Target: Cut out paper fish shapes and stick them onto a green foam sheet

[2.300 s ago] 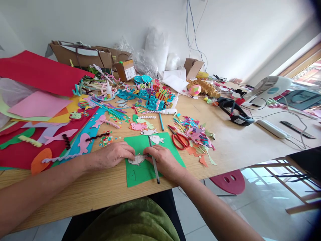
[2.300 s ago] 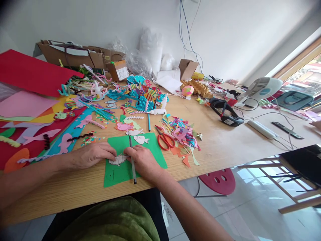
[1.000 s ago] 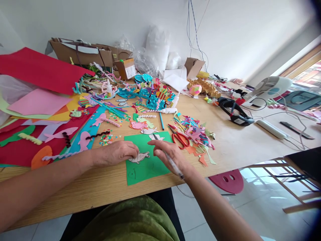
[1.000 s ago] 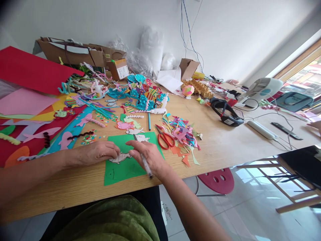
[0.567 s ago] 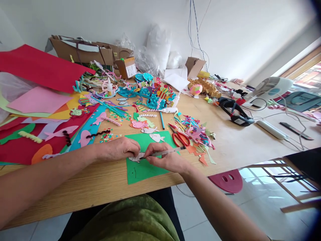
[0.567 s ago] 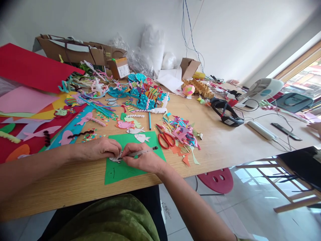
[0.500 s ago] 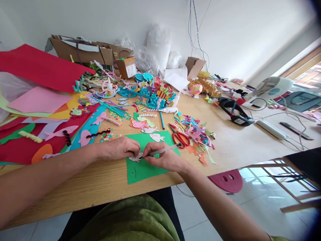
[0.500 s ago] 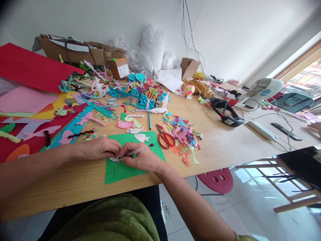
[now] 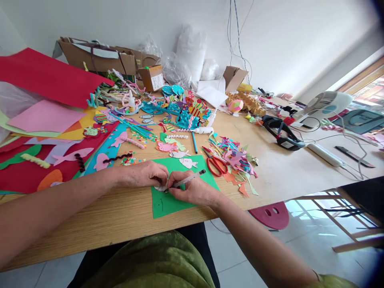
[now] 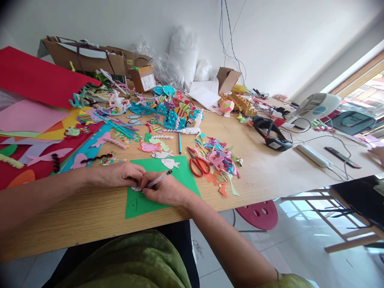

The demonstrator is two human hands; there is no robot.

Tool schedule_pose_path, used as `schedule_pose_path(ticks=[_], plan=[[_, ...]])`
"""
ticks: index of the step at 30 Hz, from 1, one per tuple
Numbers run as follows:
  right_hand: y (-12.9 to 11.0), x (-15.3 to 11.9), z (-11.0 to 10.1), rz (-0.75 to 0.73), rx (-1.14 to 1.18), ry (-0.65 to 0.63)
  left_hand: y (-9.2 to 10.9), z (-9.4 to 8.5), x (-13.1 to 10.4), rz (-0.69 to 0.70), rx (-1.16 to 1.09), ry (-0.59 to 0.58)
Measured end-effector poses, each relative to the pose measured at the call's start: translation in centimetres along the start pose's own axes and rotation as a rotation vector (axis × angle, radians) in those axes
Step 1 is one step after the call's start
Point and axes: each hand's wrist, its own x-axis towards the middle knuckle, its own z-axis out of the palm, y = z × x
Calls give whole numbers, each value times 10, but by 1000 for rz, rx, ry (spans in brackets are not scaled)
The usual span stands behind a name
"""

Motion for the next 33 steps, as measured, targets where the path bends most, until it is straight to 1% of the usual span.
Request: schedule_pose_path(ticks=[6,13,17,23,33], plan=[[1,1,0,12,-35,-18,2,-1,0,-3,-7,4],[-3,2,0,-5,-131,-36,3,-1,0,-7,-19,9],[-3,3,1,9,-137,-36,2,-1,0,-9,-18,8],[-4,5,6,-21,-145,-29,2,0,0,-34,-3,6],[-5,5,17,-15,-211,47,3,0,-1,-35,-13,-1]])
